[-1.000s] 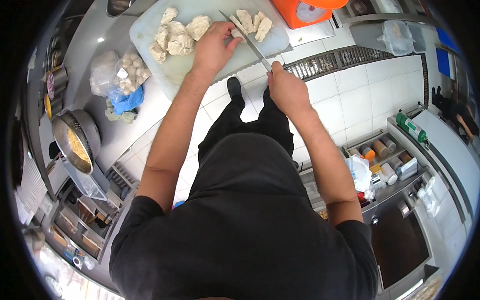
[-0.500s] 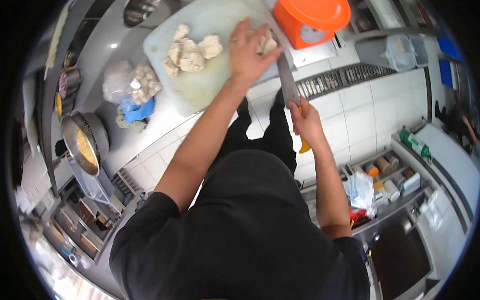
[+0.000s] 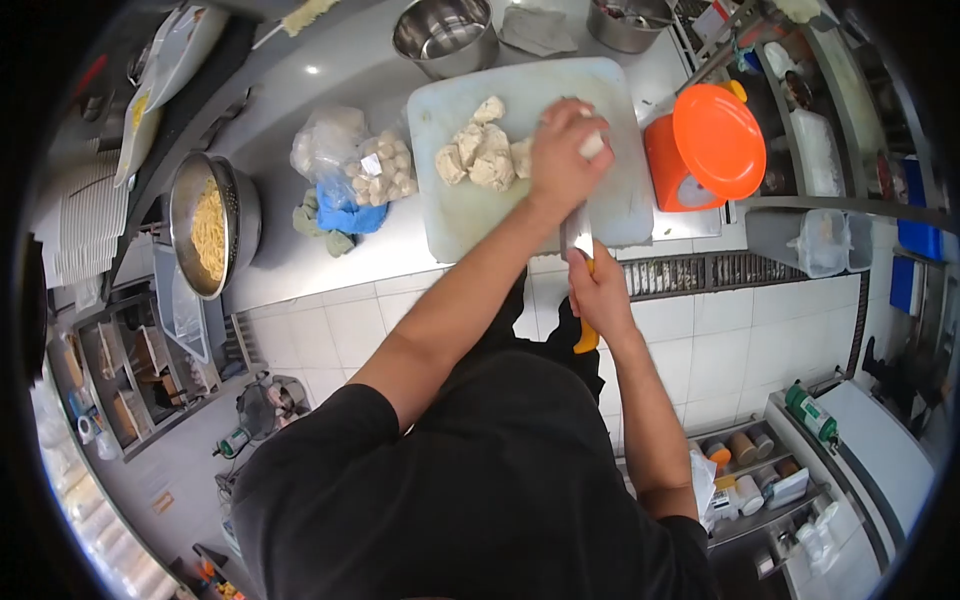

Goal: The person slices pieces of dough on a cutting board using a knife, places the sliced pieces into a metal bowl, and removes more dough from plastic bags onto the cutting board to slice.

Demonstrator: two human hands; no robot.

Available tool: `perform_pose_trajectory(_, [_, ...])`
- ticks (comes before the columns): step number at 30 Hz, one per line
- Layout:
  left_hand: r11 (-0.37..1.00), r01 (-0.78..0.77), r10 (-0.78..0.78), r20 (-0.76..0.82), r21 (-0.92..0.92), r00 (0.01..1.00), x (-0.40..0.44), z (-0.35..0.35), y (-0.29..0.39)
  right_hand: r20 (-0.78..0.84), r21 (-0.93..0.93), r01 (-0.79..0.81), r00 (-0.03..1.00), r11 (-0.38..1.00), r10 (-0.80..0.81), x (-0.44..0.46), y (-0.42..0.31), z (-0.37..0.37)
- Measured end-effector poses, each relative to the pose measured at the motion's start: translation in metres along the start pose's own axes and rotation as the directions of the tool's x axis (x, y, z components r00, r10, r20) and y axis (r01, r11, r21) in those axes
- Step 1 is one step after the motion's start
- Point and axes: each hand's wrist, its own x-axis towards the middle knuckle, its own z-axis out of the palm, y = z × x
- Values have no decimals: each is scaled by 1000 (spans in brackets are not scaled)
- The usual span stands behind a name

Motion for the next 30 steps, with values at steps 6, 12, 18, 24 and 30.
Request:
perform_pose_trajectory(6, [980,53,-23,-156,194,987,164,-76,-71,68,-244,128,991,961,-115,51,-104,10])
perform_pose_trajectory(12, [895,-48,-39,184,444,982,160,-102,-133,-42,-211,-33,999,977,25,31,-67,-9])
perform_pose_trajectory(18, [658,-372,-339,699,654,630,34,-89,-24,-238,-16,-237,945,971,226,-28,55,-39])
perform_pose_trajectory(24, [853,-461,-23,901,244,434,-21,-70,-28,-302,61,-282,909,957,287,-58,115,-42])
perform_pose_trajectory(30, [872,-482,170,873,83,457,-25,-74,-3,-252,180,-306,904,935,344,-57,102,-39])
